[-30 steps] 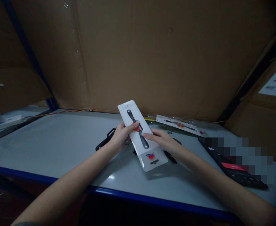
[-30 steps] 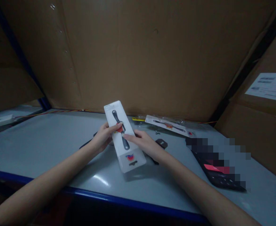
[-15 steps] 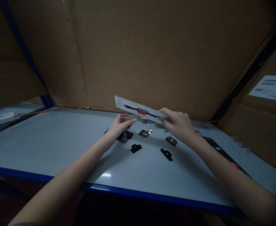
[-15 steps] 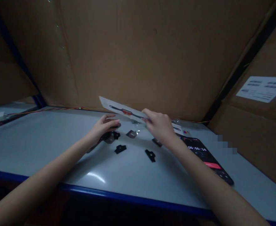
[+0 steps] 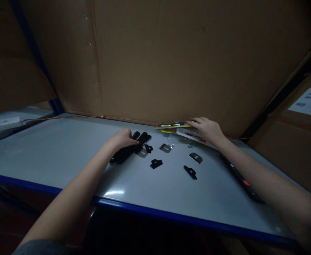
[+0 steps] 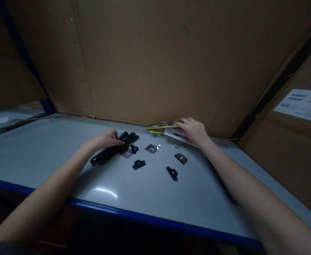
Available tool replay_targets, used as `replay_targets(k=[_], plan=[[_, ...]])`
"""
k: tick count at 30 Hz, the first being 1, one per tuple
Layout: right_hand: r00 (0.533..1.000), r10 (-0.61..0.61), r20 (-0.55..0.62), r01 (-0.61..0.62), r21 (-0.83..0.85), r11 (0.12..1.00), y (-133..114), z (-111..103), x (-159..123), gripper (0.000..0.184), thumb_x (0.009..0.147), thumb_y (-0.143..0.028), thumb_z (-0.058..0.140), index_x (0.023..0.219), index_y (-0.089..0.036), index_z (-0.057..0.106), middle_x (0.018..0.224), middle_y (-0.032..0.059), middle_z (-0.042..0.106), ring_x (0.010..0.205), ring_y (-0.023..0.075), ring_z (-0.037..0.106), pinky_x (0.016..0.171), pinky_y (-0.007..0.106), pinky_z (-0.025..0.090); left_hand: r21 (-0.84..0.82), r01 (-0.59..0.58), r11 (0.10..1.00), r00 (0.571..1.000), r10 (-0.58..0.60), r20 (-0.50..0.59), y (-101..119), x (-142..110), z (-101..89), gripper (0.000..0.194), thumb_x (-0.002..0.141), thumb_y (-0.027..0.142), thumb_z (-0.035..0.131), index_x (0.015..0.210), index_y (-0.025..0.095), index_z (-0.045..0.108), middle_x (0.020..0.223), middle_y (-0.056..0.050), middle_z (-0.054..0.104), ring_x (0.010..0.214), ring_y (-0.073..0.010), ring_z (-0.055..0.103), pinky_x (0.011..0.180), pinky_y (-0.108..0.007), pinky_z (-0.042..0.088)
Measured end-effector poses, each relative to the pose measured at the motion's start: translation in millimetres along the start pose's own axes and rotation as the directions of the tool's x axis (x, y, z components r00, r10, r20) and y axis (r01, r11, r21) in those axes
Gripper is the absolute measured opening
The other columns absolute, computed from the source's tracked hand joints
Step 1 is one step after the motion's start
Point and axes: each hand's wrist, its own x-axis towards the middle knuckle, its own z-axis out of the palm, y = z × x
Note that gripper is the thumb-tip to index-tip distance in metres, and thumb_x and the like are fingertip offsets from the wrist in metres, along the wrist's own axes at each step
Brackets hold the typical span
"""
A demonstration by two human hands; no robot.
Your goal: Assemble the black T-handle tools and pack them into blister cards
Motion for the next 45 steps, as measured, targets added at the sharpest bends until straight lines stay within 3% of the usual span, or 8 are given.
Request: replay_targets(k=[6, 12, 18, 23, 29, 36, 42, 45], plan=[[0.998, 0.003, -0.059, 0.001, 0.075, 0.997, -11.0, 0.5, 12.6, 0.042, 0.088, -0.017, 0.042, 0.127, -0.029, 0.050, 0.123, 0.0080, 0.056, 0.105, 0.0250, 0.049, 0.073, 0.034, 0.040, 0.013, -0.017, 1.000, 1.000, 0.017, 0.026, -1.4, -2.5, -1.1, 0.049, 0.066, 0.058, 0.055, 0.089, 0.016, 0.061, 0.092, -0.013, 0.064, 0.082, -0.0256, 0.058, 0.059, -0.029, 0.037], [0.998, 0.000, -0.060, 0.008, 0.137, 0.990, -49.8, -16.4, 45.1, 0.044, 0.090, -0.015, 0.036, 0.129, -0.030, 0.048, 0.127, 0.0070, 0.053, 0.105, 0.0255, 0.047, 0.070, 0.034, 0.040, -0.001, -0.023, 1.000, 0.999, 0.023, 0.041, 2.0, -6.8, -3.3, 0.060, 0.060, 0.068, 0.056, 0.090, 0.016, 0.060, 0.092, -0.013, 0.063, 0.081, -0.0253, 0.057, 0.059, -0.029, 0.037], [0.997, -0.045, 0.055, 0.034, 0.185, 0.982, -96.7, -24.8, 86.6, 0.047, 0.091, -0.013, 0.030, 0.132, -0.030, 0.044, 0.126, 0.0098, 0.052, 0.106, 0.0265, 0.046, 0.073, 0.036, 0.037, 0.053, -0.053, 0.997, 0.996, 0.049, 0.080, 3.5, -9.8, -6.5, 0.067, 0.055, 0.070, 0.059, 0.091, 0.015, 0.062, 0.091, -0.014, 0.064, 0.077, -0.0243, 0.056, 0.059, -0.028, 0.037], [0.984, -0.047, 0.174, 0.008, 0.220, 0.975, -117.2, -9.9, 103.4, 0.054, 0.085, -0.007, 0.033, 0.131, -0.031, 0.045, 0.117, 0.0090, 0.057, 0.102, 0.0245, 0.052, 0.082, 0.039, 0.035, 0.105, -0.065, 0.992, 0.991, 0.051, 0.124, 4.4, -12.8, -11.8, 0.058, 0.055, 0.066, 0.062, 0.081, 0.015, 0.067, 0.078, -0.012, 0.064, 0.069, -0.0216, 0.056, 0.058, -0.028, 0.035], [0.959, -0.064, 0.274, -0.009, 0.257, 0.966, -120.4, 7.5, 103.2, 0.065, 0.078, -0.008, 0.041, 0.137, -0.033, 0.036, 0.125, 0.0095, 0.053, 0.109, 0.0275, 0.051, 0.086, 0.042, 0.036, 0.105, -0.087, 0.991, 0.985, 0.070, 0.158, 4.3, -14.7, -18.4, 0.041, 0.059, 0.051, 0.067, 0.079, 0.015, 0.070, 0.073, -0.009, 0.065, 0.063, -0.0186, 0.056, 0.056, -0.027, 0.034], [0.942, -0.053, 0.331, -0.072, 0.353, 0.933, -113.8, 8.6, 108.6, 0.061, 0.071, -0.017, 0.047, 0.131, -0.031, 0.047, 0.134, 0.0059, 0.048, 0.113, 0.0293, 0.049, 0.088, 0.045, 0.037, 0.127, -0.023, 0.992, 0.999, 0.017, 0.044, -1.8, -9.6, -11.7, 0.038, 0.073, 0.047, 0.053, 0.084, 0.015, 0.069, 0.086, -0.012, 0.066, 0.074, -0.0203, 0.057, 0.059, -0.027, 0.037], [0.973, -0.027, 0.227, -0.077, 0.434, 0.898, -101.3, -13.3, 95.2, 0.054, 0.073, -0.016, 0.043, 0.125, -0.028, 0.053, 0.129, 0.0026, 0.052, 0.118, 0.0239, 0.044, 0.097, 0.043, 0.030, 0.124, 0.059, 0.991, 0.996, -0.067, 0.065, -9.3, -2.7, -6.1, 0.050, 0.067, 0.050, 0.060, 0.101, 0.013, 0.065, 0.101, -0.017, 0.064, 0.087, -0.0262, 0.058, 0.067, -0.030, 0.042], [0.993, 0.021, 0.119, -0.078, 0.493, 0.867, -93.7, -27.5, 79.2, 0.045, 0.074, -0.017, 0.042, 0.114, -0.027, 0.060, 0.122, 0.0028, 0.057, 0.115, 0.0227, 0.046, 0.099, 0.044, 0.025, 0.110, 0.105, 0.988, 0.985, -0.119, 0.124, -13.4, 1.2, -7.1, 0.057, 0.064, 0.055, 0.061, 0.103, 0.013, 0.064, 0.102, -0.019, 0.064, 0.090, -0.0297, 0.058, 0.068, -0.032, 0.042]])
